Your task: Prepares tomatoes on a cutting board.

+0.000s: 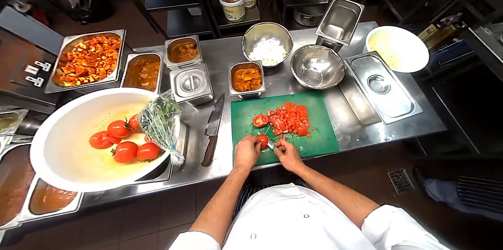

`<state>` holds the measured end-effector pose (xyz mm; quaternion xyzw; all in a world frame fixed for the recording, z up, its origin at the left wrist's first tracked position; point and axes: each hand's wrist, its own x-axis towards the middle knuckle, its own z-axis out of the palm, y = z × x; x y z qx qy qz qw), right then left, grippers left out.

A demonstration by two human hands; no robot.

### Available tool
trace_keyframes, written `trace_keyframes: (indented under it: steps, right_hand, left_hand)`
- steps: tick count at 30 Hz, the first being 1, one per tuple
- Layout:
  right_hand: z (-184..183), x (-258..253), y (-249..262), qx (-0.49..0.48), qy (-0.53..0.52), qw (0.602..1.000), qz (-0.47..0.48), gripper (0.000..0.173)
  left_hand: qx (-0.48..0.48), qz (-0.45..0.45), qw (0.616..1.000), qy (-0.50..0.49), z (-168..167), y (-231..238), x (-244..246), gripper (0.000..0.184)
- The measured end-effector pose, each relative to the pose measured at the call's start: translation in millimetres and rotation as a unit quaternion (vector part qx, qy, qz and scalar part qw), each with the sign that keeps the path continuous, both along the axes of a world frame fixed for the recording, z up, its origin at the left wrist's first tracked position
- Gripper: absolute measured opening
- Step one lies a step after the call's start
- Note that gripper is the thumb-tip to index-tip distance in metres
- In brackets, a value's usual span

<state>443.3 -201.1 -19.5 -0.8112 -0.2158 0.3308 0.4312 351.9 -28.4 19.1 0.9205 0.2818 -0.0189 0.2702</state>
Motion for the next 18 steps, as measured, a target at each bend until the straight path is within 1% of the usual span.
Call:
trace_keyframes:
  steps: [3,6,8,9,11,13,14,15,18]
  right_hand:
    - [7.7,-8.4,-2.7,-0.015,-0.027,0.999,0.029,0.020]
    - [12.8,-9.0,11.2,-0.037,-0.066,0.996,0.052,0.019]
    - [16.5,-7.6,9.6,-0.046,-0.063,0.995,0.059,0.020]
    - [18.0,-6.9,4.5,-0.048,-0.049,0.996,0.049,0.020]
    - [17.2,-5.6,-7.0,-0.046,-0.029,0.999,-0.001,0.022]
    - [11.2,-1.1,-9.0,-0.049,-0.029,0.997,-0.047,0.024]
    - [7.8,1.2,-5.3,-0.051,-0.032,0.997,-0.053,0.024]
    - [5.7,3.0,0.9,-0.052,-0.032,0.997,-0.046,0.024]
    - [3.2,2.9,16.3,-0.054,-0.040,0.998,-0.022,0.022]
  left_hand:
    - [0.003,-0.001,1.000,-0.014,-6.0,2.1,-0.2,0.015]
    - [0.009,0.002,1.000,-0.014,-7.3,3.2,-0.6,0.014]
    - [0.005,0.007,1.000,-0.003,-4.5,4.5,-0.8,0.014]
    - [0.000,0.011,1.000,-0.002,-3.8,5.5,-0.7,0.014]
    - [-0.025,0.019,0.999,-0.008,-5.7,7.5,-1.6,0.017]
    - [-0.061,0.023,0.998,-0.007,-10.1,9.0,-5.2,0.033]
    - [-0.070,0.027,0.997,-0.006,-12.4,8.5,-6.9,0.037]
    - [-0.068,0.030,0.997,-0.010,-15.1,7.9,-7.8,0.036]
    - [-0.048,0.032,0.998,-0.019,-18.5,6.8,-7.0,0.031]
